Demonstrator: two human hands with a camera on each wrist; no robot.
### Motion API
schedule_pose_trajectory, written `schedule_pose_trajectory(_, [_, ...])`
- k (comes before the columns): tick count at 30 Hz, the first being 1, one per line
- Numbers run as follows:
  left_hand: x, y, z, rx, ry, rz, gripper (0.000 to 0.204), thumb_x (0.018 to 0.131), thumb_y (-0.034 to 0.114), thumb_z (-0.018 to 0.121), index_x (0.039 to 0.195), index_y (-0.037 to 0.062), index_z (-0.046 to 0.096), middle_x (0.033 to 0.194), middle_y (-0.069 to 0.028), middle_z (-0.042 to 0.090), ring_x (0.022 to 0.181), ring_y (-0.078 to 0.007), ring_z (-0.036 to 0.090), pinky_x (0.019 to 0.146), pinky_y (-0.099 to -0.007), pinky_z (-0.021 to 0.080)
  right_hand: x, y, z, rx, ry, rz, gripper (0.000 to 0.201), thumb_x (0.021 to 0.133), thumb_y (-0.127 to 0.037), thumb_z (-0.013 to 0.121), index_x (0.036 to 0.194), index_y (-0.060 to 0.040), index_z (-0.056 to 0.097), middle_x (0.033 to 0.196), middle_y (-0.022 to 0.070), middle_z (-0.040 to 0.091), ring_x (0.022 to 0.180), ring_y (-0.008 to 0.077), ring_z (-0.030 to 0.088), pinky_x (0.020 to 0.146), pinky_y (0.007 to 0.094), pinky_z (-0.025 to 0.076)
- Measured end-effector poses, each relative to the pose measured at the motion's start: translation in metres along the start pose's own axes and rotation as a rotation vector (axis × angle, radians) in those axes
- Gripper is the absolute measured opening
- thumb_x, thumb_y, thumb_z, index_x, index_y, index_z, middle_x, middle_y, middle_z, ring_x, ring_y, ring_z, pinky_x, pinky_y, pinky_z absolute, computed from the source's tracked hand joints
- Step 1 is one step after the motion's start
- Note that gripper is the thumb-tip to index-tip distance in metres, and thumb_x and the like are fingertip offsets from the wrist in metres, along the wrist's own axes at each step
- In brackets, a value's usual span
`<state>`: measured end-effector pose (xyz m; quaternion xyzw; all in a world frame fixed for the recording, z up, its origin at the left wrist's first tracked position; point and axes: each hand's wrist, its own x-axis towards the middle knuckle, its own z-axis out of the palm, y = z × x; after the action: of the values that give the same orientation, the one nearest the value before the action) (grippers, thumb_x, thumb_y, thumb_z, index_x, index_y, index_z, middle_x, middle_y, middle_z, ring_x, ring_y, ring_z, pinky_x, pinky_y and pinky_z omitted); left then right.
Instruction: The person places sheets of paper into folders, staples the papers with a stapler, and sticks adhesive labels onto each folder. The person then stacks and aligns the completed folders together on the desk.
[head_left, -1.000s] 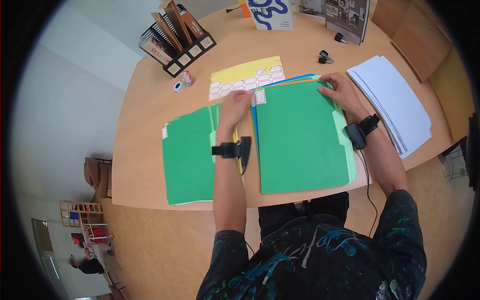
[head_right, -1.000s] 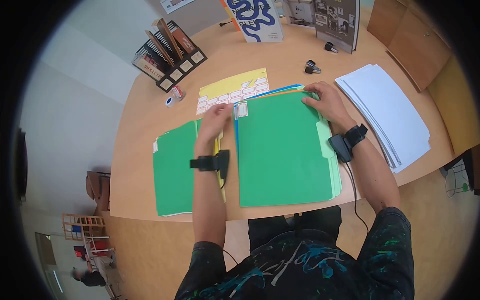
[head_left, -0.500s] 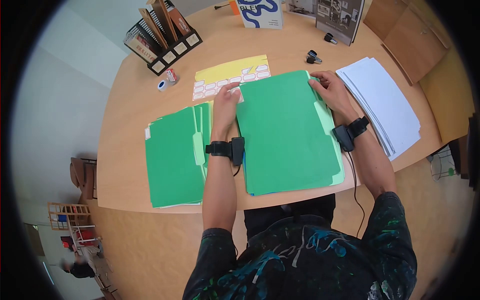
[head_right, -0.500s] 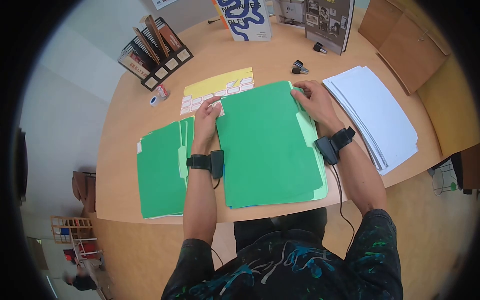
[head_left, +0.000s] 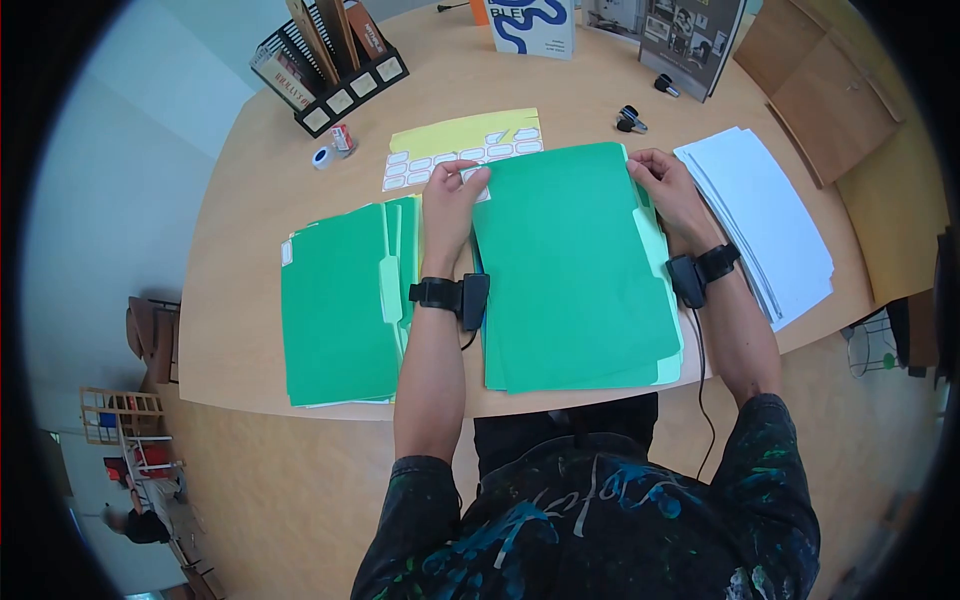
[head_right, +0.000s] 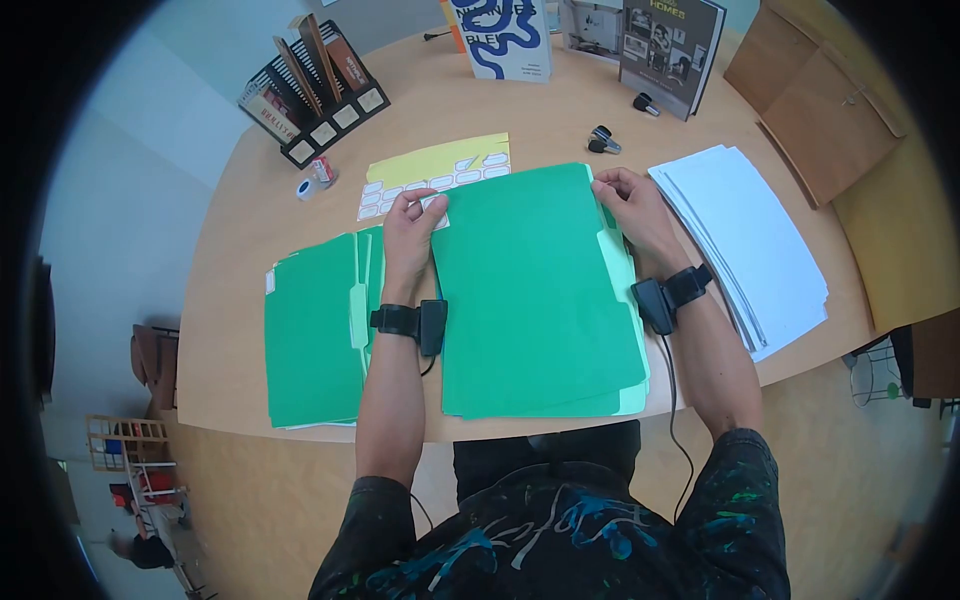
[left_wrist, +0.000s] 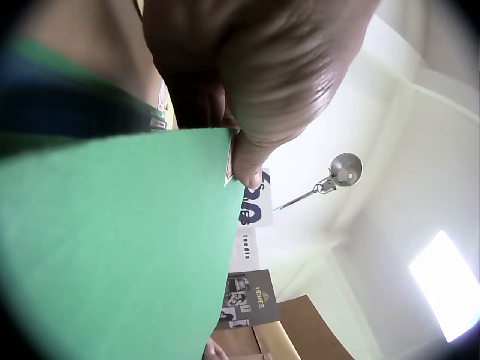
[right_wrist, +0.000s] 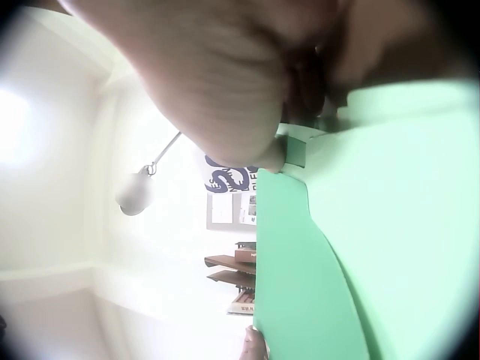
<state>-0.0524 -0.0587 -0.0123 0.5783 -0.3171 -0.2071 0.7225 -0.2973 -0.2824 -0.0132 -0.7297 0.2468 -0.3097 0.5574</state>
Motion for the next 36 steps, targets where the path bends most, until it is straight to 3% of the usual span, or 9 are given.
schedule_pose_trajectory(7, [0.0,-0.002,0.002,0.021,-0.02,-0.014,0.036,0.094,0.019,0.074,0.123,-0.0004,0.062,0.095,-0.0046,0.071,0.087,-0.0069,0.064,0.076,-0.02,0.05,-0.004,-0.007,0.003,-0.059,0.07,-0.077,0.024,0.098,-0.02,0.067,0.111,0.0,0.07,0.087,0.002,0.07,0.079,0.0079,0.061,0.073,0.0238,0.046])
schedule_pose_trajectory(10, [-0.003,0.001,-0.001,0.394,-0.074,-0.024,0.037,0.093,0.024,0.075,0.122,0.0021,0.069,0.098,-0.0062,0.07,0.093,-0.0113,0.065,0.083,-0.0238,0.05,-0.009,-0.032,-0.001,-0.205,-0.053,0.049,0.02,0.099,-0.022,0.067,0.106,-0.003,0.069,0.09,0.0012,0.07,0.082,0.0063,0.06,0.072,0.0236,0.046])
schedule_pose_trajectory(12, [-0.004,0.001,0.002,0.632,-0.096,0.281,0.034,0.09,0.027,0.077,0.116,0.0051,0.075,0.102,-0.0083,0.069,0.101,-0.0169,0.064,0.088,-0.0288,0.05,-0.011,-0.032,0.003,-0.087,-0.072,0.052,0.02,0.099,-0.024,0.067,0.105,-0.0047,0.068,0.088,-0.0003,0.069,0.082,0.0056,0.059,0.071,0.0232,0.045])
schedule_pose_trajectory(14, [-0.007,0.004,0.005,0.613,-0.121,0.282,0.032,0.09,0.026,0.077,0.115,0.0054,0.075,0.104,-0.0095,0.069,0.103,-0.0191,0.063,0.09,-0.0307,0.049,-0.012,-0.034,0.005,0.031,-0.087,0.054,0.019,0.099,-0.025,0.068,0.103,-0.0064,0.068,0.087,-0.0019,0.067,0.081,0.0049,0.057,0.07,0.0229,0.044])
schedule_pose_trajectory(16, [-0.008,0.006,0.006,0.593,-0.142,0.284,0.03,0.09,0.025,0.077,0.114,0.0056,0.076,0.106,-0.0107,0.068,0.105,-0.0212,0.063,0.092,-0.0326,0.049,-0.014,-0.039,0.006,0.126,-0.049,0.27,0.02,0.1,-0.027,0.067,0.104,-0.0078,0.067,0.085,-0.0034,0.065,0.078,0.0053,0.055,0.071,0.0223,0.044])
schedule_pose_trajectory(22, [-0.006,-0.002,0.003,0.378,-0.243,0.073,0.024,0.094,0.023,0.073,0.107,0.0025,0.075,0.106,-0.0046,0.069,0.099,-0.0134,0.062,0.087,-0.0282,0.049,-0.01,-0.031,-0.005,0.292,-0.15,0.404,0.017,0.104,-0.025,0.059,0.104,-0.0104,0.067,0.088,-0.0051,0.063,0.076,0.0059,0.052,0.074,0.0233,0.042])
schedule_pose_trajectory(31, [0.003,-0.009,0.001,-0.234,-0.03,0.122,0.02,0.103,0.024,0.061,0.109,0.005,0.064,0.092,0.0013,0.064,0.083,-0.0059,0.057,0.074,-0.0217,0.047,-0.015,-0.038,-0.019,-0.23,-0.135,0.267,0.026,0.099,-0.029,0.064,0.095,-0.0036,0.068,0.077,-0.003,0.058,0.069,0.0078,0.056,0.065,0.026,0.046])
schedule_pose_trajectory(34, [0.005,-0.005,-0.02,-0.753,-0.073,-0.183,0.022,0.104,0.022,0.055,0.112,0.0013,0.06,0.098,-0.0077,0.063,0.097,-0.0167,0.061,0.095,-0.0276,0.053,-0.008,-0.03,-0.03,-0.371,-0.097,0.108,0.031,0.098,-0.03,0.063,0.099,0.0002,0.071,0.081,0.0056,0.067,0.065,0.0169,0.065,0.065,0.0318,0.051])
schedule_pose_trajectory(36, [0.0,-0.009,-0.024,-0.759,-0.067,-0.185,0.022,0.104,0.022,0.055,0.112,0.0013,0.06,0.099,-0.0078,0.063,0.097,-0.0168,0.061,0.095,-0.0278,0.053,-0.006,-0.03,-0.036,-0.682,0.39,-0.044,0.036,0.095,-0.032,0.064,0.107,0.0005,0.071,0.097,0.0169,0.073,0.085,0.0285,0.071,0.076,0.0388,0.054])
